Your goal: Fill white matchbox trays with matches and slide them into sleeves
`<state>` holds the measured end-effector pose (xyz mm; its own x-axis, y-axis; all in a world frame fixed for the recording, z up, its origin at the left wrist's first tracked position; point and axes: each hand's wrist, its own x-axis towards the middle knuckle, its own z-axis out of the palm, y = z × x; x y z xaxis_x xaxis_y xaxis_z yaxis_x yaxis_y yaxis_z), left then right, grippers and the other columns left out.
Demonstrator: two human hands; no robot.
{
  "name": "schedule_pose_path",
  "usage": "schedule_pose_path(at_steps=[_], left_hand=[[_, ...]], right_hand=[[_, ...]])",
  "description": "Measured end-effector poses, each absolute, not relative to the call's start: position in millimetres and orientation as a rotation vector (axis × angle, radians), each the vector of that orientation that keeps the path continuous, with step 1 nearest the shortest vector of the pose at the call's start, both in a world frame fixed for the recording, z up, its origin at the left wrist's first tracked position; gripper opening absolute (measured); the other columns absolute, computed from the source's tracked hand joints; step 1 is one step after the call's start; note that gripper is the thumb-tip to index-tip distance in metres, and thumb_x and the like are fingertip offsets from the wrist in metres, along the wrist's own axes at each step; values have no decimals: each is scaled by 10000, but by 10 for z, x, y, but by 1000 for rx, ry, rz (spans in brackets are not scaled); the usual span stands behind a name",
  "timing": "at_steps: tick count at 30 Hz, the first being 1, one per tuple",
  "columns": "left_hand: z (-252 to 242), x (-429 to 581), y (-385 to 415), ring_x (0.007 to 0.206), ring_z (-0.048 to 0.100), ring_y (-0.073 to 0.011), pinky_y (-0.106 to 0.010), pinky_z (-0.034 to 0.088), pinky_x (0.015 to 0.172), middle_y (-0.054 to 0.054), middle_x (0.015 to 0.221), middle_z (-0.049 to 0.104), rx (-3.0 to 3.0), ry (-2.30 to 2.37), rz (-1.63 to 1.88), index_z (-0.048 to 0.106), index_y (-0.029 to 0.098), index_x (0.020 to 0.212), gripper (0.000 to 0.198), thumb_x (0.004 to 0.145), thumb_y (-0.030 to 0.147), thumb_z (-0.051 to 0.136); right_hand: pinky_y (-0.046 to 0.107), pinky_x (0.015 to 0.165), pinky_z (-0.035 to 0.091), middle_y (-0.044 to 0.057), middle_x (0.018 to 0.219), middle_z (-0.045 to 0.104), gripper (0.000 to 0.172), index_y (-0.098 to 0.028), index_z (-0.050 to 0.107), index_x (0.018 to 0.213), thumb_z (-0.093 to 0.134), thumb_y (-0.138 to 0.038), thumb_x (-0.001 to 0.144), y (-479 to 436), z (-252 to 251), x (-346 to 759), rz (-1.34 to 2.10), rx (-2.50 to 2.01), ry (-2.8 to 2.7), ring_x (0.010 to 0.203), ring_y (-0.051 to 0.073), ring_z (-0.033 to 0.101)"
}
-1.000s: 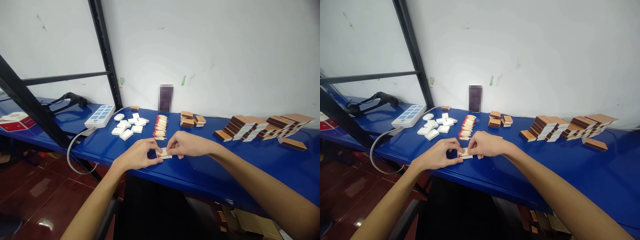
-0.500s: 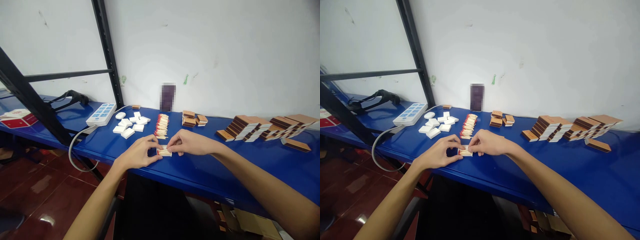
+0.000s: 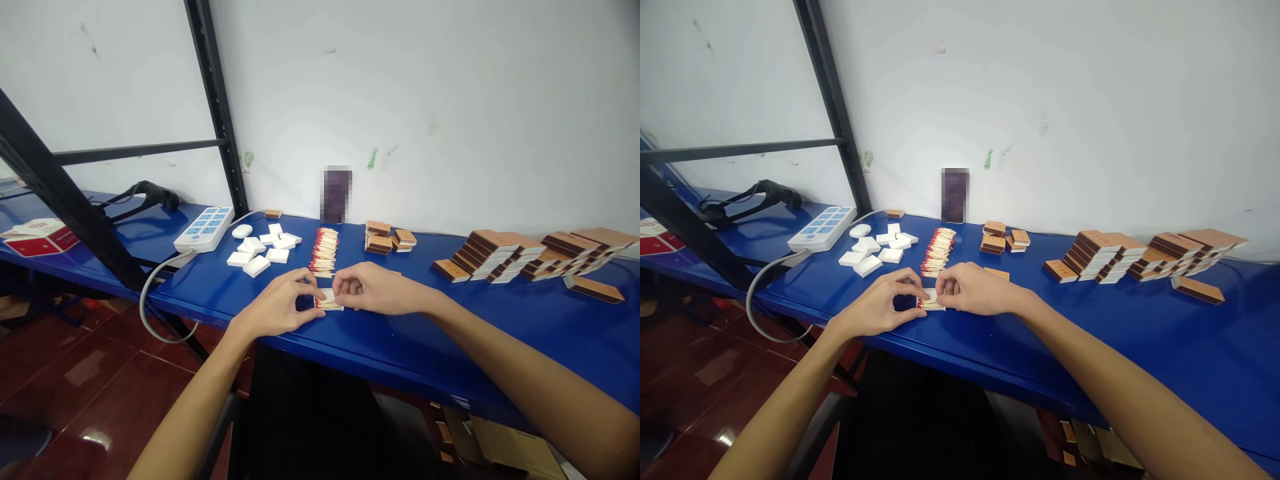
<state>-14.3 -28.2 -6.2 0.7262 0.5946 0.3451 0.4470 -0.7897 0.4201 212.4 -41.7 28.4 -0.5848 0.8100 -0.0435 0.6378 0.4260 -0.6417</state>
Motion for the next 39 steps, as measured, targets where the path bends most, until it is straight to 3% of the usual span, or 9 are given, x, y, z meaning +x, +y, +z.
schedule_pose_path(at_steps=[10,20,25,31,39], left_hand=[[-84,-144,-268,947,586,-195,-338,471,861,-54,1052,591,2618,788,725,713,232,1043,237,838,347,679],[-76,-144,-269,932,591,-194,-339,476,852,-54,1050,604,2617,799,725,713,242,1062,241,848,342,669],[-89,-149,-254,961,595,-200,-330,474,858,-54,1061,611,2611,824,721,707,229,1055,247,845,355,672],[-93,-153,-254,949,599,-192,-323,475,851,-45,1057,608,2614,820,726,706,228,1051,243,843,351,675],[-91,-155,-261,985,584,-195,-329,466,878,-46,1069,601,2649,814,730,700,222,1046,222,853,326,666]], right_hand=[[237,549,326,-25,584,557,207,-168,703,794,606,-350,817,-395,234,2102,734,-1292,-2412,542,94,461],[239,553,324,7,665,627,283,-164,719,812,600,-420,836,-375,198,2124,711,-1278,-2455,580,109,472],[252,557,333,19,695,647,403,-149,733,827,488,-461,899,-355,226,2176,815,-1255,-2475,594,119,479],[260,667,424,45,884,710,278,-163,735,969,563,-345,849,-368,286,2209,966,-1241,-2442,761,157,587],[235,581,399,16,709,640,223,-152,704,926,571,-306,834,-386,223,2147,887,-1200,-2428,624,121,537]])
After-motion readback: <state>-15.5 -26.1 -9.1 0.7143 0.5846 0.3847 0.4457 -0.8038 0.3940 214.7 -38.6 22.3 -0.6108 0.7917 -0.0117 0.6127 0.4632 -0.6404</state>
